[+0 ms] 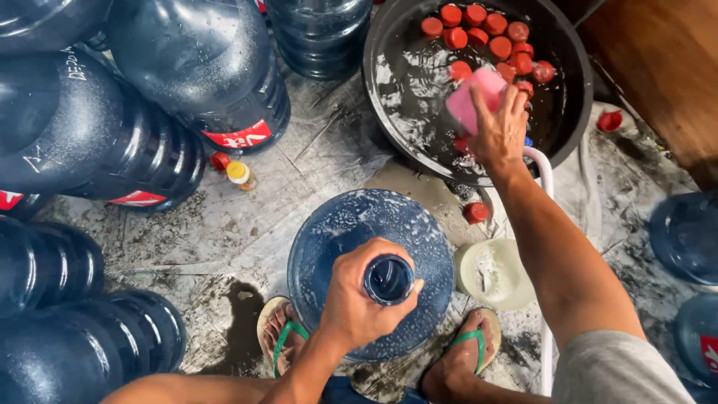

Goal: The person scrubs the exterior of a large blue water jug with a soapy sponge, then rinses it with water from a pink cup and a white hose. The person works among many similar jugs and red caps in a basin.

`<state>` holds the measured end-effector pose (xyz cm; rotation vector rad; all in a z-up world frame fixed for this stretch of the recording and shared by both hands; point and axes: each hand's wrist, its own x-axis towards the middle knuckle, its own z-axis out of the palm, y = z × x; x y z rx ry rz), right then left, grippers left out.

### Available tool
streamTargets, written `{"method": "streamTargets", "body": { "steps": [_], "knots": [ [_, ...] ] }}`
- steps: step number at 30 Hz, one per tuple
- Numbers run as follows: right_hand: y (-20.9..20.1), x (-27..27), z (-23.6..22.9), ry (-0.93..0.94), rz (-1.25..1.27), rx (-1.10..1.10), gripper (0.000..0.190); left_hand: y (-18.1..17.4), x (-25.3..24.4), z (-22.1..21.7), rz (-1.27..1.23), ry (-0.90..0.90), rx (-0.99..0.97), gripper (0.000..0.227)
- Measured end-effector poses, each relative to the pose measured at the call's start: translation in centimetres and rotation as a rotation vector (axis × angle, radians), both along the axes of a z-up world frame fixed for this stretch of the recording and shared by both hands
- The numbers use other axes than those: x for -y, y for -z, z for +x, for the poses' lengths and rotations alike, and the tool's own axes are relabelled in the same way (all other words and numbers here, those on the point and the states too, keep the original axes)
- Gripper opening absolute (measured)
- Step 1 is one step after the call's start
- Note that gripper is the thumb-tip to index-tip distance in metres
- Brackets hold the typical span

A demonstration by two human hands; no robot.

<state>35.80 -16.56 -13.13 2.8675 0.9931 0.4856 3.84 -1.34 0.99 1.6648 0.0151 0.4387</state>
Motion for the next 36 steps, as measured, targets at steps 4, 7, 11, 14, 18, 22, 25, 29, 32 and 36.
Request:
{"method": "streamTargets", "body": {
  "steps": [4,7,11,14,18,22,25,29,32,36],
  "knots": [
    [0.0,1.3,1.8,0.136,0.263,0.138,0.104,0.4,0.3,-0.3,-0.021,0.020,-0.025,0.017],
    [-1.2,-1.4,1.5,0.260,0.720,-0.086,0.091,0.6,0.2,-0.1,-0.024,0.005,-0.030,0.018],
    [-1.6,-5.3,-0.2,0.554,1.058,-0.669,0.075,0.4,0.1,0.2,-0.008,-0.011,-0.042,0.018],
    [-4.2,-7.5,-4.2,0.446,1.655,-0.917,0.062,0.1,0.1,0.4,0.009,-0.015,-0.020,0.018],
    [-0.9,-7.7,-2.1,0.510,1.638,-1.081,0.054,0.1,0.1,0.5,0.038,-0.033,0.000,0.020],
    [0.0,-5.5,0.0,0.675,1.316,-1.033,0.057,-0.6,0.0,0.5,0.015,-0.012,-0.008,0.021],
    [2.0,-1.5,2.2,0.693,1.582,-1.082,0.048,-0.5,0.0,1.2,-0.049,0.008,0.022,0.023],
    [-3.1,2.6,-1.0,0.552,1.713,-1.237,0.063,0.2,0.5,1.9,-0.089,-0.008,0.047,0.022],
    [-10.8,4.1,-7.2,0.602,1.794,-1.278,0.063,-0.1,0.3,3.0,-0.103,0.018,0.084,0.023],
    [-17.8,4.9,-14.0,0.599,1.640,-1.096,0.055,-0.2,-1.0,5.0,-0.082,0.099,0.102,0.024]
  ]
}}
